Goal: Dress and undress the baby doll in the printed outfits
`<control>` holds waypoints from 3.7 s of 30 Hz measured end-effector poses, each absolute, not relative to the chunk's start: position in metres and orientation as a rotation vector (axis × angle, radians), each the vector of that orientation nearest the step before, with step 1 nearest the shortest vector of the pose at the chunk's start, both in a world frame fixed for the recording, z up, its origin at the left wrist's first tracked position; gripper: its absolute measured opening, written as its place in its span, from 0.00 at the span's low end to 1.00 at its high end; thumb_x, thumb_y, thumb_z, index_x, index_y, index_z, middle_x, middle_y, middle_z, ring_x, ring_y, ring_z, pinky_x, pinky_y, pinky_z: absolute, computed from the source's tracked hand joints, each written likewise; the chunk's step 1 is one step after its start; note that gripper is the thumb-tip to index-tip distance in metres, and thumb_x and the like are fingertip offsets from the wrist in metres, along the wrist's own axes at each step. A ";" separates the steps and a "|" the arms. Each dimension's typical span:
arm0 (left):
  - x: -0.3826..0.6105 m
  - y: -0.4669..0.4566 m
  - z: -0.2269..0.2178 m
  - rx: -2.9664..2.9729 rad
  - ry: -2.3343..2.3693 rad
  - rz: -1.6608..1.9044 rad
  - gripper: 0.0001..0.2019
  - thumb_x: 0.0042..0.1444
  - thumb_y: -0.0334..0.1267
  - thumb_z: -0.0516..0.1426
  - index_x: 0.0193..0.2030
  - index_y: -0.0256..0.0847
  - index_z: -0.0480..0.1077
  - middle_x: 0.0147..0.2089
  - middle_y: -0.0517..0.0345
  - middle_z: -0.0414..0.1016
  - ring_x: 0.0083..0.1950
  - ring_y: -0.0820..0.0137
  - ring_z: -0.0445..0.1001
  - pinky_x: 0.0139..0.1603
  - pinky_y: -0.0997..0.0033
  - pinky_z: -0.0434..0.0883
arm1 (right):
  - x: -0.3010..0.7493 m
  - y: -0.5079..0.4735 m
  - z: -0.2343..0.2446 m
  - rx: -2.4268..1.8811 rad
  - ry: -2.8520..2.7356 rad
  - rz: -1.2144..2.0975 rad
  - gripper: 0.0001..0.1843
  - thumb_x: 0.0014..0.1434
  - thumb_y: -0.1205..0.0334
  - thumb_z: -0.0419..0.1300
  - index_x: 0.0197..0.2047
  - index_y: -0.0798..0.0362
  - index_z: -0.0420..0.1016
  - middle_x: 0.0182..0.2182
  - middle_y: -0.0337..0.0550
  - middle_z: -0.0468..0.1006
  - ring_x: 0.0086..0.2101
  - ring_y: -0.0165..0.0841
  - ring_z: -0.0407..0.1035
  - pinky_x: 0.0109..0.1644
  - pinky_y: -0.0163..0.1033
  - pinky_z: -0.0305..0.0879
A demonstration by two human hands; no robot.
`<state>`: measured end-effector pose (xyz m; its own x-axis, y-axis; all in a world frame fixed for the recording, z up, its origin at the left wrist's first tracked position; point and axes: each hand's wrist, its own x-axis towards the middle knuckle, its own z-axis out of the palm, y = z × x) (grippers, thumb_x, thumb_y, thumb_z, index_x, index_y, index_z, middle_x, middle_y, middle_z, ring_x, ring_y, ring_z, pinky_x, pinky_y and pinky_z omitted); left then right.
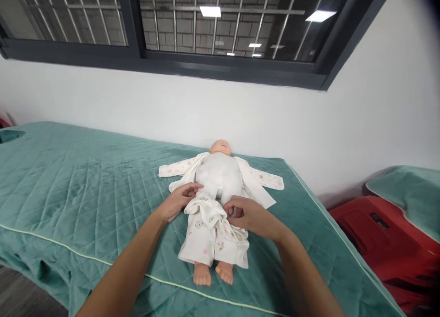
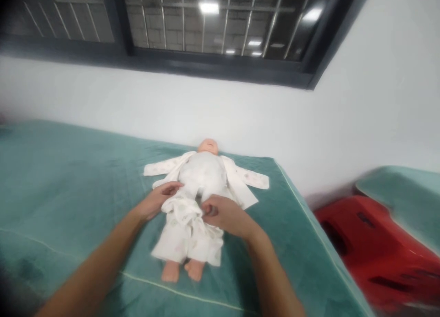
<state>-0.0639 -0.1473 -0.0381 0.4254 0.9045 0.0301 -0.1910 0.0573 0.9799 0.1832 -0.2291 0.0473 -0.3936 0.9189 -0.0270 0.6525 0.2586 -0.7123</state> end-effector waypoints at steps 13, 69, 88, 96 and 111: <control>-0.065 -0.147 -0.031 1.231 0.696 0.932 0.09 0.42 0.36 0.66 0.28 0.37 0.71 0.27 0.64 0.65 0.28 0.77 0.60 0.29 0.77 0.55 | 0.184 -0.191 0.062 -1.603 -1.951 0.544 0.04 0.50 0.65 0.57 0.32 0.49 0.67 0.27 0.34 0.71 0.30 0.31 0.64 0.35 0.36 0.58; -0.073 -0.082 -0.002 1.420 0.749 0.614 0.14 0.49 0.47 0.64 0.31 0.38 0.70 0.27 0.63 0.63 0.26 0.76 0.58 0.24 0.78 0.53 | 0.232 -0.169 -0.015 -1.222 -1.157 1.277 0.17 0.51 0.53 0.69 0.40 0.48 0.69 0.28 0.33 0.70 0.26 0.27 0.62 0.29 0.33 0.55; -0.074 -0.073 -0.012 1.559 0.662 0.629 0.11 0.48 0.40 0.64 0.33 0.38 0.68 0.32 0.61 0.67 0.34 0.73 0.65 0.36 0.76 0.62 | 0.235 -0.140 -0.002 -1.669 -1.435 1.168 0.10 0.44 0.67 0.58 0.29 0.50 0.60 0.19 0.28 0.61 0.19 0.24 0.57 0.21 0.31 0.53; -0.080 -0.079 0.001 1.591 0.656 0.404 0.10 0.55 0.42 0.59 0.37 0.38 0.67 0.29 0.63 0.64 0.29 0.77 0.59 0.29 0.79 0.56 | 0.242 -0.145 0.002 -1.650 -1.455 1.275 0.10 0.50 0.60 0.60 0.36 0.51 0.64 0.24 0.30 0.65 0.21 0.23 0.60 0.25 0.30 0.57; -0.065 -0.079 -0.006 1.708 0.918 0.755 0.06 0.44 0.32 0.56 0.28 0.39 0.61 0.26 0.67 0.59 0.28 0.77 0.57 0.28 0.77 0.54 | 0.237 -0.146 -0.011 -1.703 -1.624 0.760 0.09 0.43 0.67 0.53 0.32 0.50 0.65 0.24 0.30 0.64 0.28 0.29 0.57 0.33 0.35 0.54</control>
